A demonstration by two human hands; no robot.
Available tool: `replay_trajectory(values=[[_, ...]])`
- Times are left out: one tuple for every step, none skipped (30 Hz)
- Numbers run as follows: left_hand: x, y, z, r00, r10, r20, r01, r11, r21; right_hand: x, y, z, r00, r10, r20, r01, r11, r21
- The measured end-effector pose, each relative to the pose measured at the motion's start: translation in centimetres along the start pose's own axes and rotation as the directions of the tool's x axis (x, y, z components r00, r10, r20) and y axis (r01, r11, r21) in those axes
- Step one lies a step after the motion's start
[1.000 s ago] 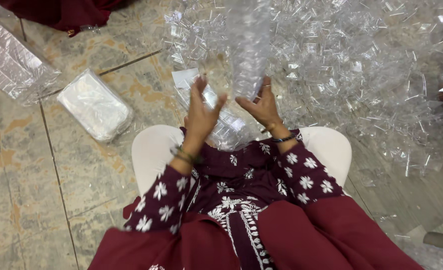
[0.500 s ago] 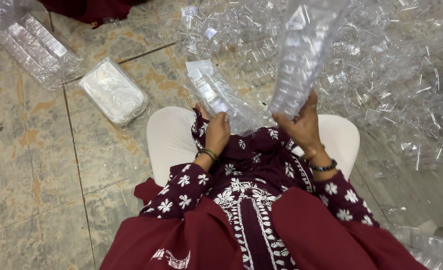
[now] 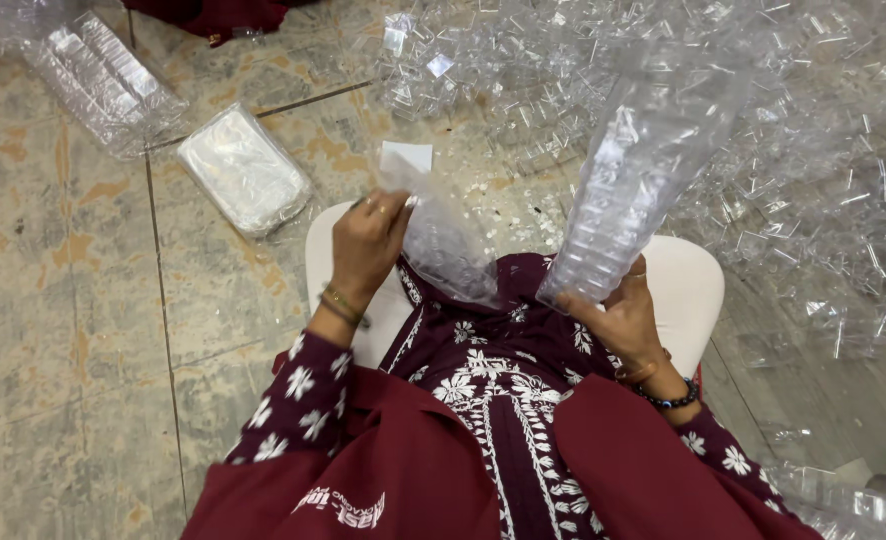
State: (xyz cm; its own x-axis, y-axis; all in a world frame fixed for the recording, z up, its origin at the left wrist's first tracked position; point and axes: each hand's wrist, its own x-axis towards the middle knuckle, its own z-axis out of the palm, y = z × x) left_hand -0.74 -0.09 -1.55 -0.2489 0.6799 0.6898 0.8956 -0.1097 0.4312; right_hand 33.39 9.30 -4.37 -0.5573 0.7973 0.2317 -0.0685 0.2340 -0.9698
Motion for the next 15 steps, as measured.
replay_trajectory(values=[[-0.8,0.6,-1.3,0.999,0.017,0.048,-0.02,0.999,0.047,-0.4,0.0,0.0,1.0,0.014,0.009,-0.014,1.0,-0.013],[-1.6,1.1,-2.3,0.998,-0.042,0.044,0.04,0.998,0.048,-0.7,0.1,0.1,0.999,0.028,0.019,-0.027,0.999,-0.026],[-2.5,1.4,-3.2,0.994,-0.099,0.041,0.097,0.994,0.049,-1.0,0.2,0.2,0.999,0.02,0.035,-0.02,1.0,-0.006],[-3.3,1.6,-3.7,0.987,-0.156,0.038,0.154,0.987,0.05,-1.3,0.3,0.3,0.999,0.012,0.051,-0.013,1.0,0.014],[-4.2,1.7,-4.0,0.982,-0.189,0.022,0.187,0.981,0.046,-1.5,0.4,0.4,0.998,0.004,0.066,-0.007,0.999,0.034],[-5.1,1.8,-4.1,0.975,-0.221,0.006,0.221,0.974,0.041,-1.7,0.5,0.6,0.997,0.005,0.08,-0.008,0.999,0.039],[-5.7,1.6,-4.0,0.967,-0.253,-0.012,0.253,0.967,0.034,-1.9,0.7,0.8,0.995,0.005,0.095,-0.01,0.999,0.042],[-6.2,1.4,-3.7,0.96,-0.275,-0.051,0.274,0.961,-0.02,-2.0,0.8,0.9,0.994,0.005,0.109,-0.01,0.999,0.045],[-6.5,1.1,-3.1,0.951,-0.297,-0.089,0.291,0.954,-0.075,-2.1,1.0,1.0,0.993,0.017,0.114,-0.023,0.999,0.048],[-6.7,0.8,-2.3,0.939,-0.32,-0.126,0.304,0.944,-0.13,-2.2,1.2,1.2,0.993,0.029,0.119,-0.035,0.998,0.051],[-6.5,0.4,-1.5,0.922,-0.377,-0.083,0.341,0.897,-0.282,-2.3,1.4,1.4,0.992,0.039,0.123,-0.046,0.997,0.055],[-6.1,-0.1,-0.5,0.905,-0.425,-0.032,0.372,0.825,-0.426,-2.4,1.5,1.5,0.991,0.04,0.131,-0.049,0.997,0.065],[-5.3,-0.7,0.6,0.887,-0.461,0.027,0.396,0.73,-0.557,-2.5,1.7,1.7,0.99,0.039,0.138,-0.049,0.996,0.073],[-4.3,-1.2,1.7,0.87,-0.488,0.072,0.413,0.641,-0.647,-2.6,1.9,1.7,0.989,0.038,0.143,-0.05,0.996,0.08],[-3.3,-1.7,2.7,0.852,-0.509,0.121,0.426,0.541,-0.725,-2.6,2.1,1.8,0.99,0.04,0.137,-0.055,0.993,0.104]])
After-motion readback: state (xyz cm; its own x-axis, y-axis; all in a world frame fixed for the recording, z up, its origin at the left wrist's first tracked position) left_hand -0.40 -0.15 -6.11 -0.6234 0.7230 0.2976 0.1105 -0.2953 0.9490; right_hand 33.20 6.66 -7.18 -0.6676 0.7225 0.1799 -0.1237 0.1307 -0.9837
